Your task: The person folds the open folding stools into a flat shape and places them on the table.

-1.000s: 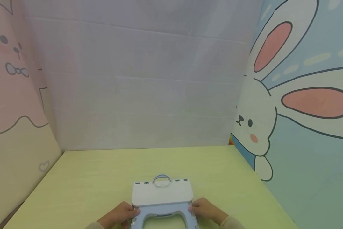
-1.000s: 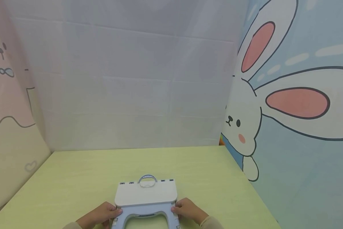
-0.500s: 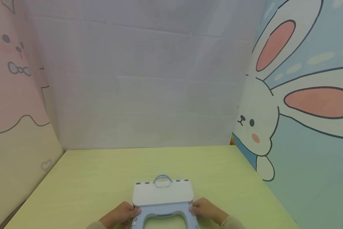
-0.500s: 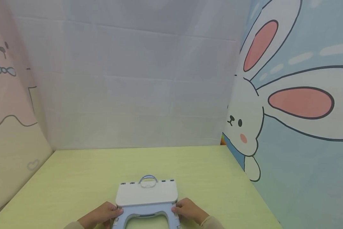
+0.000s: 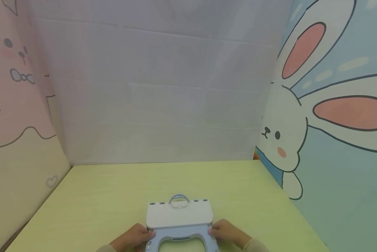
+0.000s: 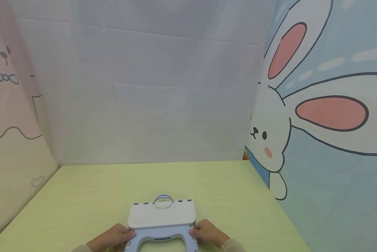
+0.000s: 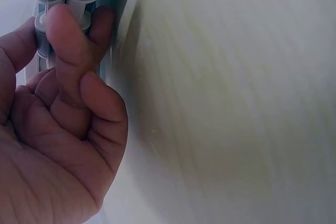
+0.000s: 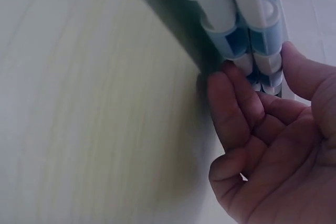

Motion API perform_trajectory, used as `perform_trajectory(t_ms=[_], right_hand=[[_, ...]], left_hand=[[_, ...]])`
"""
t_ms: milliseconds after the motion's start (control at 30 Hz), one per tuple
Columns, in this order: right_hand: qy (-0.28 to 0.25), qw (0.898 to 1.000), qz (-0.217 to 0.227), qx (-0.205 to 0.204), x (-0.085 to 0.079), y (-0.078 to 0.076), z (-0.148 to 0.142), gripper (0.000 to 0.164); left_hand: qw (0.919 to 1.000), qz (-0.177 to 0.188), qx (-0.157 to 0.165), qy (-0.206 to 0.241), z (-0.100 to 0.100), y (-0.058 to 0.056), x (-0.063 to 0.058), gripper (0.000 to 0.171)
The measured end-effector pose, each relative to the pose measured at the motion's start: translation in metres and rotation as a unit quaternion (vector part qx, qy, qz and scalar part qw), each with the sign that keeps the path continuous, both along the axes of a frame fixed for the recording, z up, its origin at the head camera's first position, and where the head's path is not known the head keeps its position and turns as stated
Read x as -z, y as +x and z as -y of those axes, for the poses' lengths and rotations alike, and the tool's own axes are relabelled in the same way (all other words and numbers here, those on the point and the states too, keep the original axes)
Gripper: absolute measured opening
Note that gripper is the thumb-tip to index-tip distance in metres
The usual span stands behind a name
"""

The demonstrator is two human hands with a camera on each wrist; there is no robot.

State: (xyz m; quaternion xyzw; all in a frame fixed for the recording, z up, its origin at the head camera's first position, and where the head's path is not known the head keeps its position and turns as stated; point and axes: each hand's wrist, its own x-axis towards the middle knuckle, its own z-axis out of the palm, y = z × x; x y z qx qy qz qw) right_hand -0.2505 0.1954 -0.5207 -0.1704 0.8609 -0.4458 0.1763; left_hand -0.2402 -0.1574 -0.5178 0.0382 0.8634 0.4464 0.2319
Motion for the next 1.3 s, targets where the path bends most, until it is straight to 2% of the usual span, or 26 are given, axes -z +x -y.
perform_trajectory(t_ms=[267,733,933,1033,1167,1300], right_hand=[[0.008,1.000,0.006,0.006,-0.001,0.002,0.001,0.032],[0.008,1.000,0.012,0.010,-0.002,0.005,-0.002,0.031],[0.016,1.000,0.016,0.019,-0.005,0.007,0.000,0.030],[0.027,0.999,0.025,0.019,-0.006,0.005,-0.001,0.030],[0.038,0.999,0.027,0.019,-0.009,0.000,-0.005,0.027],[0.044,0.998,0.015,0.034,-0.024,-0.007,-0.013,0.028]], left_hand=[[0.9998,-0.005,0.015,0.013,0.001,0.002,0.000,0.031],[0.9997,-0.004,0.006,-0.022,-0.005,0.001,0.000,0.034],[0.9980,-0.027,-0.003,-0.058,-0.007,-0.001,0.001,0.034],[0.9976,-0.036,-0.006,-0.060,-0.008,-0.002,0.001,0.033],[0.9957,-0.078,-0.009,-0.049,-0.004,-0.002,0.001,0.036],[0.9926,-0.097,-0.042,-0.060,0.003,-0.006,-0.003,0.038]])
